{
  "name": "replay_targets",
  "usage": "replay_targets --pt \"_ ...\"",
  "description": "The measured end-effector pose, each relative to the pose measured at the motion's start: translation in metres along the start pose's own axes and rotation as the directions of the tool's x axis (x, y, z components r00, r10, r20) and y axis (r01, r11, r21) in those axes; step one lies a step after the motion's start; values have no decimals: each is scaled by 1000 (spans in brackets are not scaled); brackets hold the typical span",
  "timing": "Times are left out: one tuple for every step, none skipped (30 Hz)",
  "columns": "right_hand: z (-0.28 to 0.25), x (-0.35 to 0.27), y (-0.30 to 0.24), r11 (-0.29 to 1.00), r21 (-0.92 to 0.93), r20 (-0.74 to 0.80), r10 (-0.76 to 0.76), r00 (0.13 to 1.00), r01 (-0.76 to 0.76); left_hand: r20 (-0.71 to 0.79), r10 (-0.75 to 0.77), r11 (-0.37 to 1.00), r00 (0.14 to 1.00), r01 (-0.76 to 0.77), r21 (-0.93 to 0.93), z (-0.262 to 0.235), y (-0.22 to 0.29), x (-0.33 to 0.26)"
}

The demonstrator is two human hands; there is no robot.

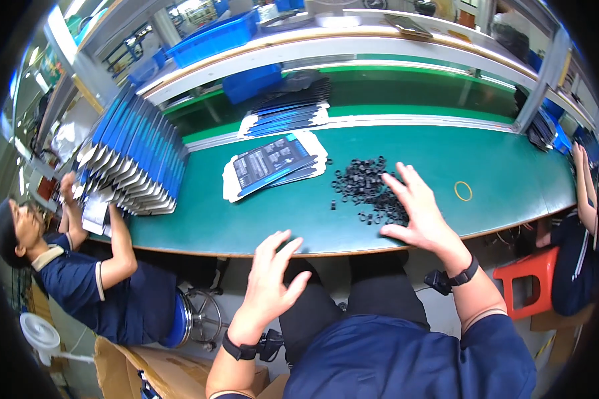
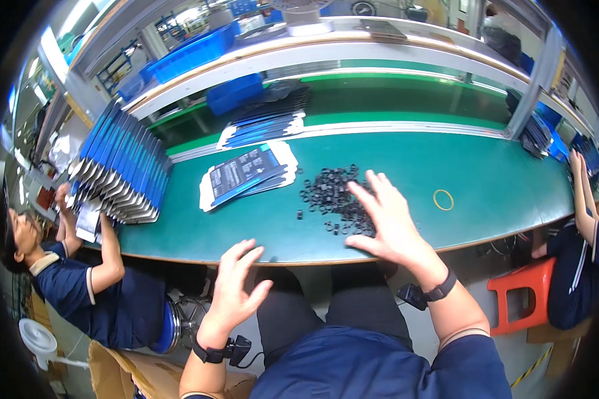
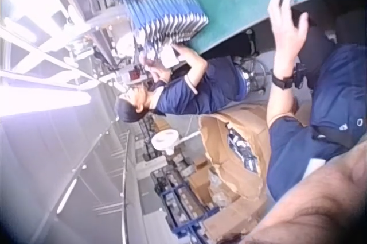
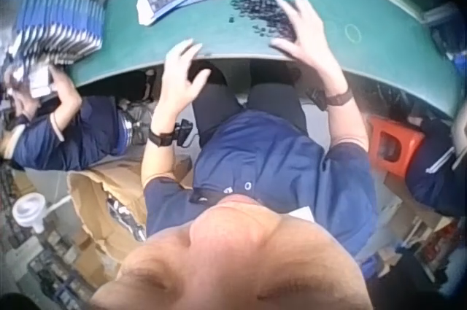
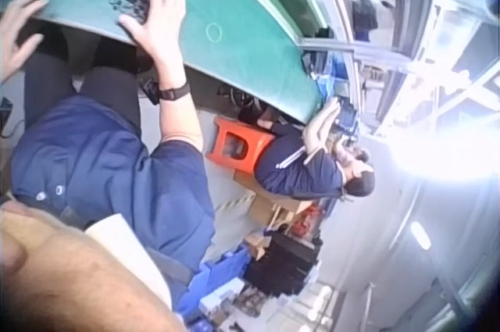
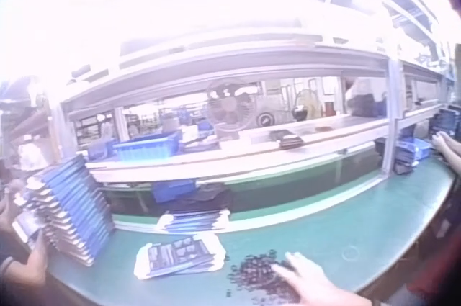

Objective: Stacking product boxes and then assembling or sorting small plastic components into those boxes at a factory workbench.

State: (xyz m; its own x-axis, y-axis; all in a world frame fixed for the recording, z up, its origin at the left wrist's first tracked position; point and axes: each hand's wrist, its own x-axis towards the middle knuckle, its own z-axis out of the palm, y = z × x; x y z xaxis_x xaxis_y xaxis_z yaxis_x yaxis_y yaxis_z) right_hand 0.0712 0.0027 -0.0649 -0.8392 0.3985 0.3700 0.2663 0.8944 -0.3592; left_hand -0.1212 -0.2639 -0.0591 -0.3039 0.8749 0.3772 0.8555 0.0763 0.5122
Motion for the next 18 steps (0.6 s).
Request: replay_targets --pt "-1 2 2 1000 -1 50 -12 999 13 9 14 1000 1000 -14 -9 9 4 16" --pt "-3 4 1 1000 -3 108 17 994 -16 91 24 999 996 -28 42 18 6 29" --pt "-5 6 3 1000 -25 128 19 992 -16 171 29 995 985 -46 93 25 7 41" --pt "-7 8 6 999 -46 148 21 989 -14 178 40 995 983 -56 86 31 9 54" --pt "-7 10 8 998 -49 144 31 989 -24 230 24 990 973 -55 130 37 10 66" --pt "-6 12 10 996 -83 169 23 985 -9 279 6 983 960 -57 176 42 11 77" --pt "-5 14 13 993 -116 194 13 981 10 317 10 982 948 -69 175 47 11 88" --pt "-5 17 16 993 -119 189 22 982 1 321 19 982 947 -78 173 54 11 98" --pt "-5 21 18 991 -131 217 15 976 14 320 27 980 947 -88 179 61 11 108" --pt "-5 26 21 989 -143 244 7 970 29 318 33 978 948 -97 187 69 11 117" --pt "-7 31 23 987 -153 253 -11 967 51 304 39 974 952 -104 201 76 11 126" --pt "-7 35 28 986 -156 249 -12 968 52 301 42 974 953 -107 202 83 12 135" --pt "-5 40 35 990 -124 243 -38 969 69 289 57 971 956 -120 207 89 14 143" --pt "-2 46 39 992 -90 235 -70 969 94 272 67 968 960 -129 216 94 14 150" --pt "-3 53 44 996 -24 238 -74 968 82 258 96 973 961 -145 180 98 11 157" --pt "-4 61 50 998 35 265 -58 963 51 247 98 980 964 -137 147 101 10 165" --pt "-4 70 61 990 137 282 -69 957 31 245 114 986 963 -139 90 105 7 172" --pt "-8 81 68 972 236 299 -84 951 12 237 129 989 963 -141 35 105 6 178"
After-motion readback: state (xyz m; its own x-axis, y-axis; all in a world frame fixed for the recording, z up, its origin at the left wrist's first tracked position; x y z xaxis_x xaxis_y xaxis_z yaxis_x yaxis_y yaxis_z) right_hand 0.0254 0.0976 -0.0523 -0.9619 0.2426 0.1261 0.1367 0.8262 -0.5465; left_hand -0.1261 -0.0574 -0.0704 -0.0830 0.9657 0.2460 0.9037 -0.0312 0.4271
